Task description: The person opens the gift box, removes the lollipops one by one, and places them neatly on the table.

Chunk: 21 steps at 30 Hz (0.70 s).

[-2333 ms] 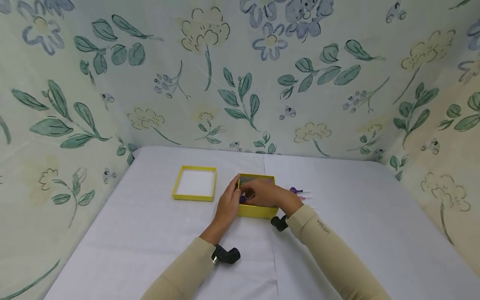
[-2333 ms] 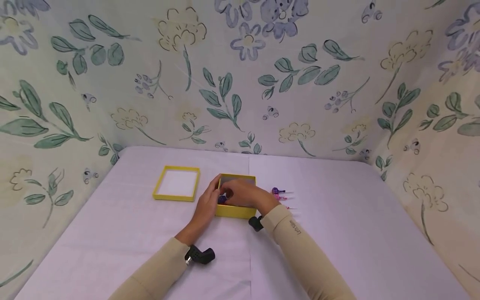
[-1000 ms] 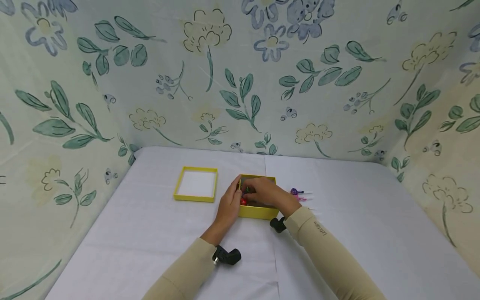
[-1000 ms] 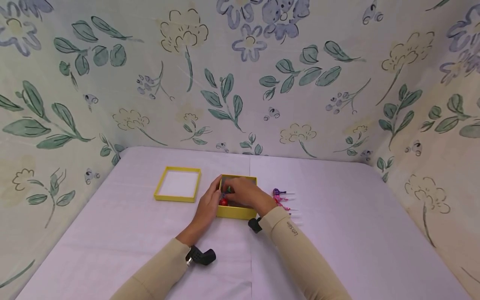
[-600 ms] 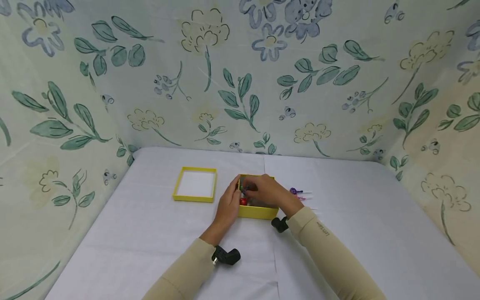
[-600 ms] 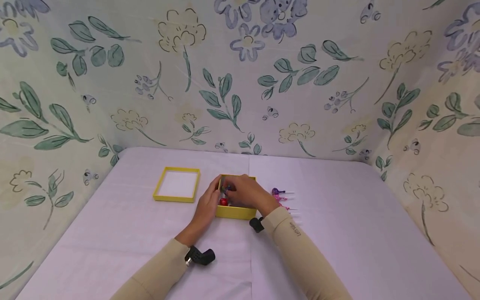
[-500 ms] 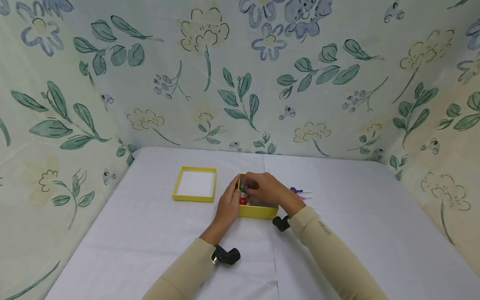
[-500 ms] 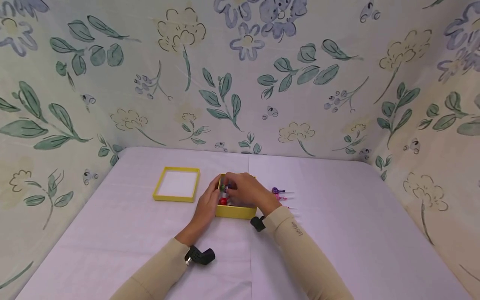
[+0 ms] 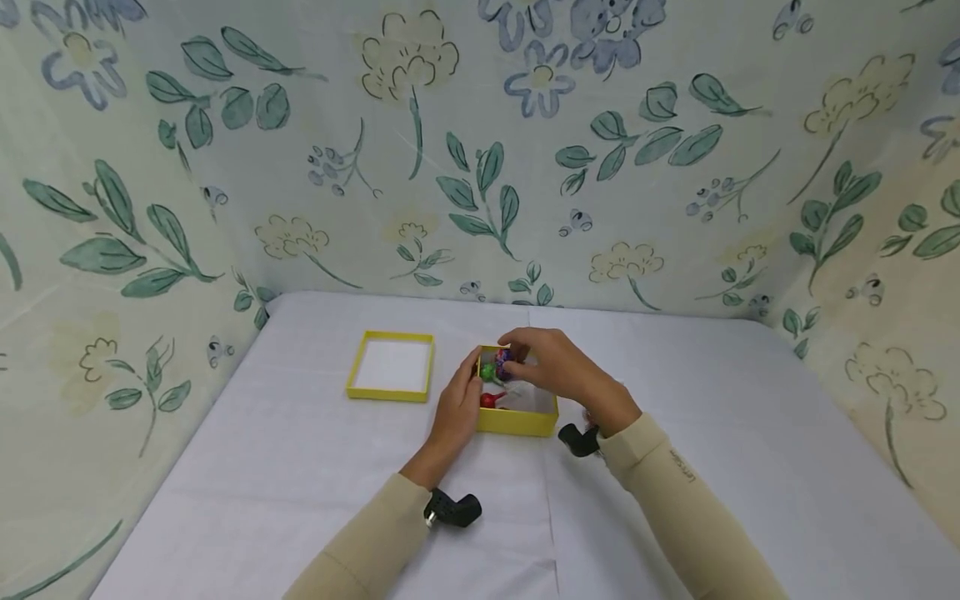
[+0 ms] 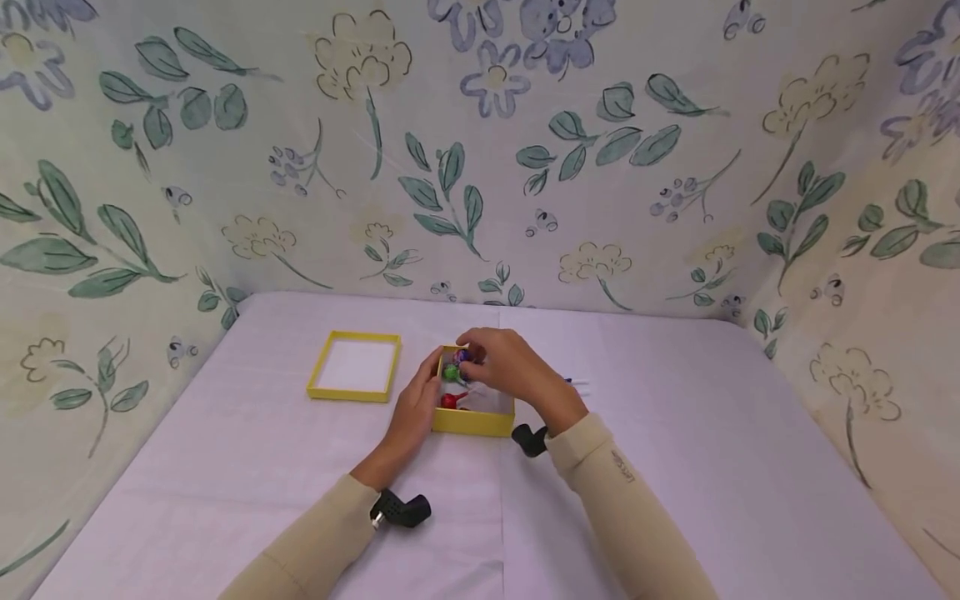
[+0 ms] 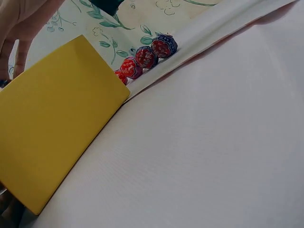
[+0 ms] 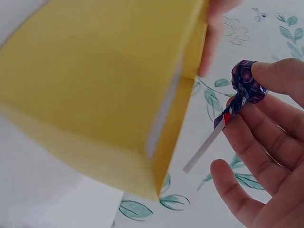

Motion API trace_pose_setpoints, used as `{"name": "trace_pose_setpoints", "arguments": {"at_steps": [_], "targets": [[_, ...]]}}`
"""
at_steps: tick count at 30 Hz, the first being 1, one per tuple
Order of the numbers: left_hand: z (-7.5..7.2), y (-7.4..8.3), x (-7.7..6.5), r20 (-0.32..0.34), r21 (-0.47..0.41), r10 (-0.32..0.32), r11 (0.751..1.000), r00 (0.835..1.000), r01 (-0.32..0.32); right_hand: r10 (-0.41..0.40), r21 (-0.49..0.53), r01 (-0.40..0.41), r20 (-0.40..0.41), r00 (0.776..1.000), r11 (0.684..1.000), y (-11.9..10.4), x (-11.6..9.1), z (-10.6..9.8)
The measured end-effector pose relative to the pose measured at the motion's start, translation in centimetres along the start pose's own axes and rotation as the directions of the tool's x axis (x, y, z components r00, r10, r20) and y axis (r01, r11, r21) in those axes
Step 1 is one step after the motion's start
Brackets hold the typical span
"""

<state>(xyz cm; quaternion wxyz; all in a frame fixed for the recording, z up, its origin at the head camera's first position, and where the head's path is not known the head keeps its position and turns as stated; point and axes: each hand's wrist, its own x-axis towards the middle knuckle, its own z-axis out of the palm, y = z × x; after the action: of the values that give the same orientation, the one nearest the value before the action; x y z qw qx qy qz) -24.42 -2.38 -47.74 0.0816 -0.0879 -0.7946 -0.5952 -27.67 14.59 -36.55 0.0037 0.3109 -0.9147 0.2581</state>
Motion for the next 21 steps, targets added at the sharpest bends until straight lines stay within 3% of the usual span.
{"name": "trace_pose_setpoints", "arguments": {"at_steps": [11, 21], "targets": [[0.2, 0.0, 0.0, -0.010, 0.002, -0.003, 1.000, 1.000, 0.003, 0.052, -0.099, -0.057, -0.054, 0.997, 0.994, 1.3, -5.7, -3.6], [0.1, 0.1, 0.1, -0.019, 0.006, -0.019, 1.000, 1.000, 0.019, 0.155, -0.131, -0.164, -0.076, 0.985, 0.978, 3.9, -10.8, -3.8]]}}
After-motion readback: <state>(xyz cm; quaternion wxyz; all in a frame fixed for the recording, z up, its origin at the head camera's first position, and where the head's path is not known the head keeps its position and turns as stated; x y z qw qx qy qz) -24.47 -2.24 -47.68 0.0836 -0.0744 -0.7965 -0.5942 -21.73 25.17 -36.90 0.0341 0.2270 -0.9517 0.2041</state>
